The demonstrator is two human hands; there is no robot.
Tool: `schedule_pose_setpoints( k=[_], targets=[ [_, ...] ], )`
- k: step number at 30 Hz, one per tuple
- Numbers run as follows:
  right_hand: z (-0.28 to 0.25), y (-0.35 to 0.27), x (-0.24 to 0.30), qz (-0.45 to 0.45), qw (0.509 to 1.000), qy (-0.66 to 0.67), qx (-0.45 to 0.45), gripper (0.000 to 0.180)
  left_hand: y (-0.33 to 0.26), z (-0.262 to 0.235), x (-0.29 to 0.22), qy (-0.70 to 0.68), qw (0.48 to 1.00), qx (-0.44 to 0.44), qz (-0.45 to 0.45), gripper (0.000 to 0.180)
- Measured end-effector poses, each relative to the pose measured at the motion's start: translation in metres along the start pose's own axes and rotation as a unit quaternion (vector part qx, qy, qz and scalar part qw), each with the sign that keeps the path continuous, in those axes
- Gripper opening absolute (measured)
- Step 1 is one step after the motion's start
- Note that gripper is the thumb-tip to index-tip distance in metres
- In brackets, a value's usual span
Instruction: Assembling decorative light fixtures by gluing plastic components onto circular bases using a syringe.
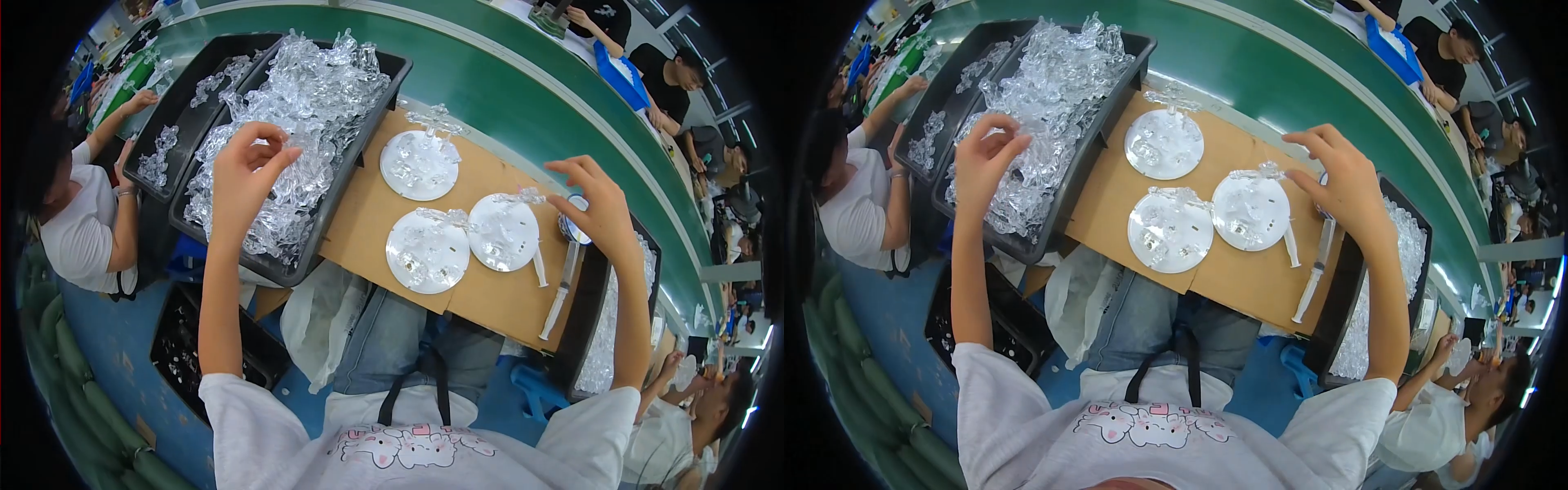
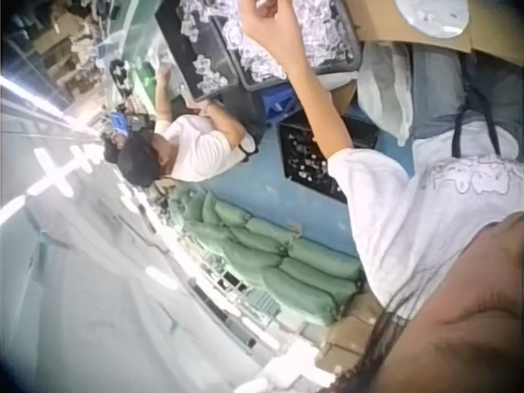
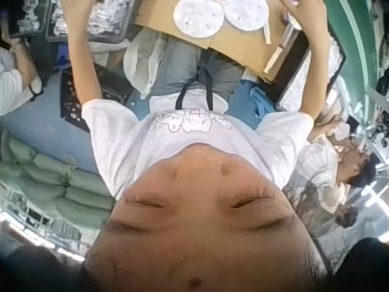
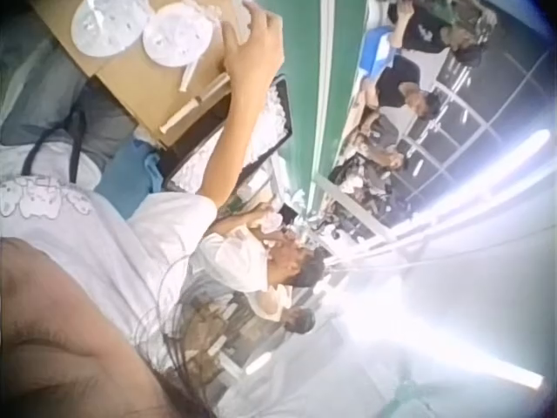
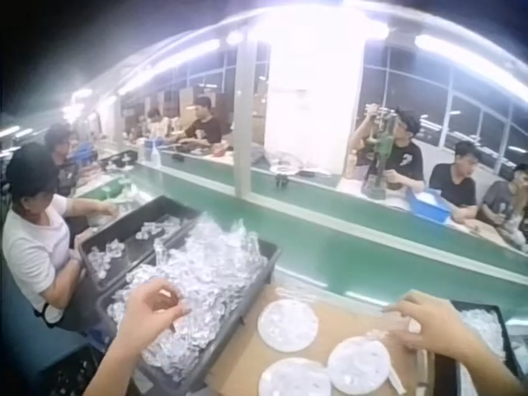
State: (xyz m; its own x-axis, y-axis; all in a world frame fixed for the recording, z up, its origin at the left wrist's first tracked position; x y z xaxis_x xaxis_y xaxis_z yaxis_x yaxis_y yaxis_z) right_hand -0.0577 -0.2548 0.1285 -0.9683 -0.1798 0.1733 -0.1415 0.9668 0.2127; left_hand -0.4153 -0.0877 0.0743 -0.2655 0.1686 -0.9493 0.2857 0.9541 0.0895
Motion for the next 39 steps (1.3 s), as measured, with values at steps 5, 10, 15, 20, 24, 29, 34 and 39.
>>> schedule_pose_setpoints(
  k=[5, 10, 15, 20, 24, 29, 34, 39],
  targets=[
    [0.017, -0.006, 0.088, -0.013, 0.935, 0.354, 0.016, 0.062, -0.074, 0.058, -0.062, -0.092, 0.982, 0.085, 0.139, 0.021],
    [0.093, -0.052, 0.094, 0.071, 0.878, 0.453, 0.136, 0.048, -0.105, 0.126, -0.048, -0.023, 0.982, 0.115, 0.145, 0.024],
    [0.121, -0.095, 0.063, 0.301, 0.761, 0.565, -0.107, 0.035, -0.073, 0.15, 0.028, 0.001, 0.994, -0.01, 0.107, 0.051],
    [0.138, -0.098, 0.057, 0.375, 0.674, 0.6, -0.212, 0.027, -0.065, 0.174, 0.058, -0.059, 0.992, 0.095, 0.059, 0.042],
    [0.155, -0.091, 0.066, 0.398, 0.668, 0.592, -0.212, 0.024, -0.069, 0.156, 0.065, -0.102, 0.99, 0.076, 0.061, 0.029],
    [0.177, -0.073, 0.08, 0.382, 0.716, 0.545, -0.208, 0.024, -0.072, 0.14, 0.069, -0.154, 0.985, 0.073, 0.026, 0.025],
    [0.189, -0.059, 0.09, 0.355, 0.773, 0.49, -0.189, 0.024, -0.071, 0.141, 0.074, -0.169, 0.983, 0.064, 0.041, 0.023],
    [0.192, -0.059, 0.098, 0.341, 0.808, 0.435, -0.204, 0.023, -0.073, 0.144, 0.074, -0.182, 0.979, 0.069, 0.052, 0.023]
  ],
)
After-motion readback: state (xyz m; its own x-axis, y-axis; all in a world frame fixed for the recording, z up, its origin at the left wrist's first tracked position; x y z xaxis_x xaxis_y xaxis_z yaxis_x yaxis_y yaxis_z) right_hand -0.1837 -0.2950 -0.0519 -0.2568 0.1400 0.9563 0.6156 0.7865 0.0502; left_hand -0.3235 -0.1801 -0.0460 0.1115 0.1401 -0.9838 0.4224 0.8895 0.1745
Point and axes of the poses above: each hand's wrist, its own y-axis towards the middle knuckle, its own z-axis out of the palm, x = y × z, the point moved 5 cm from there along y, towards the middle knuckle, and after that the axes turned 10 degrees about -z, right-handed, at the moved point
